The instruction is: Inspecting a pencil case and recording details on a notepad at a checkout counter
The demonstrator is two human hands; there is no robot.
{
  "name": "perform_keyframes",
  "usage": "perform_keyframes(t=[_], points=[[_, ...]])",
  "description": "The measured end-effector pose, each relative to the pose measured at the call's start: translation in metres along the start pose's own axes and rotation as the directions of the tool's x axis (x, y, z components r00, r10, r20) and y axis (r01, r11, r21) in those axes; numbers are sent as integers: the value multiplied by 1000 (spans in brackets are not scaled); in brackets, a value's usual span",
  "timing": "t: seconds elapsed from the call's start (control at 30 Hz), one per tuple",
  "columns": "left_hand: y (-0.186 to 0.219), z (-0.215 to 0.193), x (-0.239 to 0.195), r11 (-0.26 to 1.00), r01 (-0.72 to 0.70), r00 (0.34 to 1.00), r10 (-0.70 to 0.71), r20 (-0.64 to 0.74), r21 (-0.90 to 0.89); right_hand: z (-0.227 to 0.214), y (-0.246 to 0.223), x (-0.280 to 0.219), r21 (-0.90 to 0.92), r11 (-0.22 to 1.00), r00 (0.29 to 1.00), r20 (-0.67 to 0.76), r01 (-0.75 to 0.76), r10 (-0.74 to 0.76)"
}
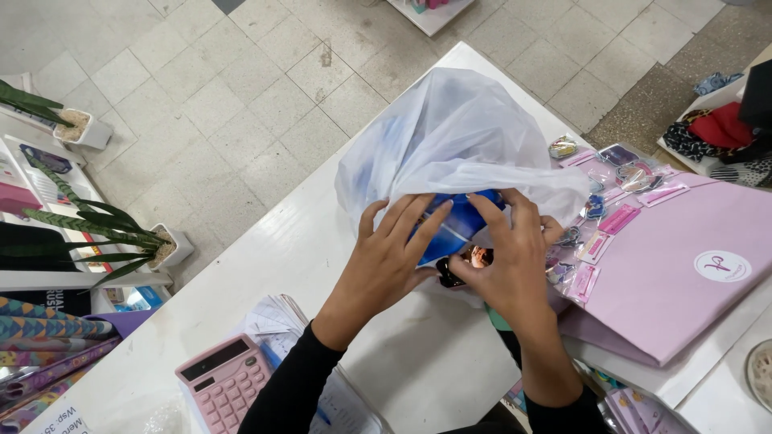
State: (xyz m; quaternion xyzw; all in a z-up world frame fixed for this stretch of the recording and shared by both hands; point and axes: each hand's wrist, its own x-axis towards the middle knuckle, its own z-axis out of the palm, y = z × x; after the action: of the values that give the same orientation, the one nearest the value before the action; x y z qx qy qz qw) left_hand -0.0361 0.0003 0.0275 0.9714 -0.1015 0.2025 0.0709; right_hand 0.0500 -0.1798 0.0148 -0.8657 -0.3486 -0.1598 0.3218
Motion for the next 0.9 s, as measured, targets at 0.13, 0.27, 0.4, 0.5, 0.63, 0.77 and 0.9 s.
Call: perform_keyframes(t=[0.13, 0.27, 0.4, 0.5, 0.63, 0.77, 0.9], points=[[1, 14, -2, 997, 57, 998, -59, 29, 46, -1, -7, -3, 122, 992, 997, -63, 44, -37], [4, 17, -4, 993, 62, 997, -58, -43, 101, -8, -14, -3, 212, 967, 987, -111, 140, -118], [10, 3, -5, 999, 32, 983, -29, -183, 17, -12, -6, -10, 251, 947, 978, -116, 200, -176], [16, -27, -5, 988, -24, 970, -13, -243, -151, -17, -3, -14, 297, 928, 974, -102, 224, -202], [19, -37, -20, 960, -59, 953, -28, -302, -274, -18, -2, -31, 324, 912, 965, -156, 253, -212], [32, -55, -44, 854, -113, 912, -113, -393, -508, -20, -11, -50, 390, 888, 967, -171, 244, -191], [48, -71, -90, 762, -84, 869, -259, -422, -642, -37, -38, -57, 399, 848, 937, -117, 348, -329]])
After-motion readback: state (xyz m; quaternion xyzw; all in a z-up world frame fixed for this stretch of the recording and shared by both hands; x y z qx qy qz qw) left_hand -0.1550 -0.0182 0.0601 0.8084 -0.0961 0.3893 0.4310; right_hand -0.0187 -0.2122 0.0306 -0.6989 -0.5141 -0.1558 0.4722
